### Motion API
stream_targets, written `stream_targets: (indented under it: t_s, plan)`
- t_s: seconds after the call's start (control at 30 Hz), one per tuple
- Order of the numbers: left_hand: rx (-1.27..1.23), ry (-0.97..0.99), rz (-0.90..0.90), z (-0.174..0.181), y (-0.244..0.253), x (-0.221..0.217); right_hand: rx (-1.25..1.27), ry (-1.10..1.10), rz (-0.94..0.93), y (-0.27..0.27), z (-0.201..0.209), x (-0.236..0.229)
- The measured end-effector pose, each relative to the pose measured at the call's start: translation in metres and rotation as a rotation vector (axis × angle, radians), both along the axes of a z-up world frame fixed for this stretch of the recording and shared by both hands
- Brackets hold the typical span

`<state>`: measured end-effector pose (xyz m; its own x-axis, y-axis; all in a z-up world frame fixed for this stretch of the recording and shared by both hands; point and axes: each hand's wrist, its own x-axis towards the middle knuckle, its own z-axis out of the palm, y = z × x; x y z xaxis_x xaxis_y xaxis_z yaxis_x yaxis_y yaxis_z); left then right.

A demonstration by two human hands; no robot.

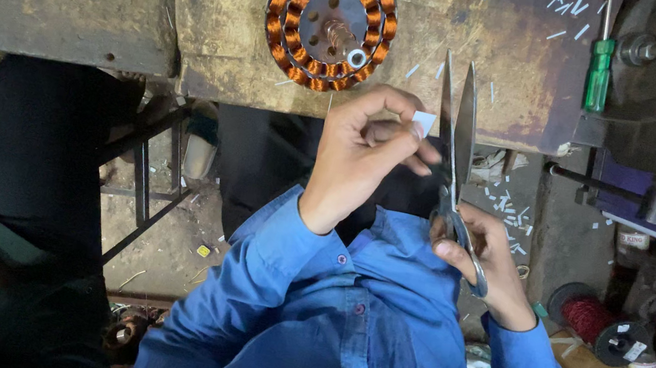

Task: The person cuts small white paper strips with scissors and inserts them into the slots of a copper-wound motor stator. The person repeats this process for multiple slots, placing the stator on a wooden workbench.

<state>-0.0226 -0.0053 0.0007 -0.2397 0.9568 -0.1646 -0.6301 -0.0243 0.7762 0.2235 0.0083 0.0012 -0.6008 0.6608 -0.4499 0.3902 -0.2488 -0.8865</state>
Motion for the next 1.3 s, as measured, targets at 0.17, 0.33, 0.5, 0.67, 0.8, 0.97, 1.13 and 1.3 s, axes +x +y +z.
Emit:
stream_targets:
  t_s: [0.17,0.33,0.5,0.67,0.8,0.97,1.13,1.3]
  plan:
    - [0.064,-0.088,-0.063,0.002,0.001,-0.007,-0.007,-0.029,0.021,0.002,0.001,0.003]
    - [-0.009,-0.073,-0.087,0.007,0.000,-0.008,-0.054,-0.021,-0.002,0.001,-0.001,0.004]
    - [-0.025,-0.072,-0.088,0.003,0.001,-0.004,-0.075,-0.023,0.014,0.001,-0.003,0.005]
    - [0.003,0.008,-0.016,-0.004,0.001,0.006,-0.034,-0.013,0.043,0.001,-0.002,0.002]
    - [-0.001,0.007,0.019,-0.003,-0.001,0.016,-0.005,-0.001,0.030,-0.003,0.000,-0.005]
    - [0.008,0.039,0.107,0.001,-0.003,0.023,-0.026,-0.013,-0.031,-0.009,0.000,-0.013]
    - [0.003,0.028,0.117,-0.001,-0.003,0.024,-0.012,-0.099,-0.075,-0.014,-0.006,-0.011]
    - [0.020,0.037,0.086,-0.004,-0.004,0.020,0.058,-0.029,-0.079,-0.012,-0.013,-0.001]
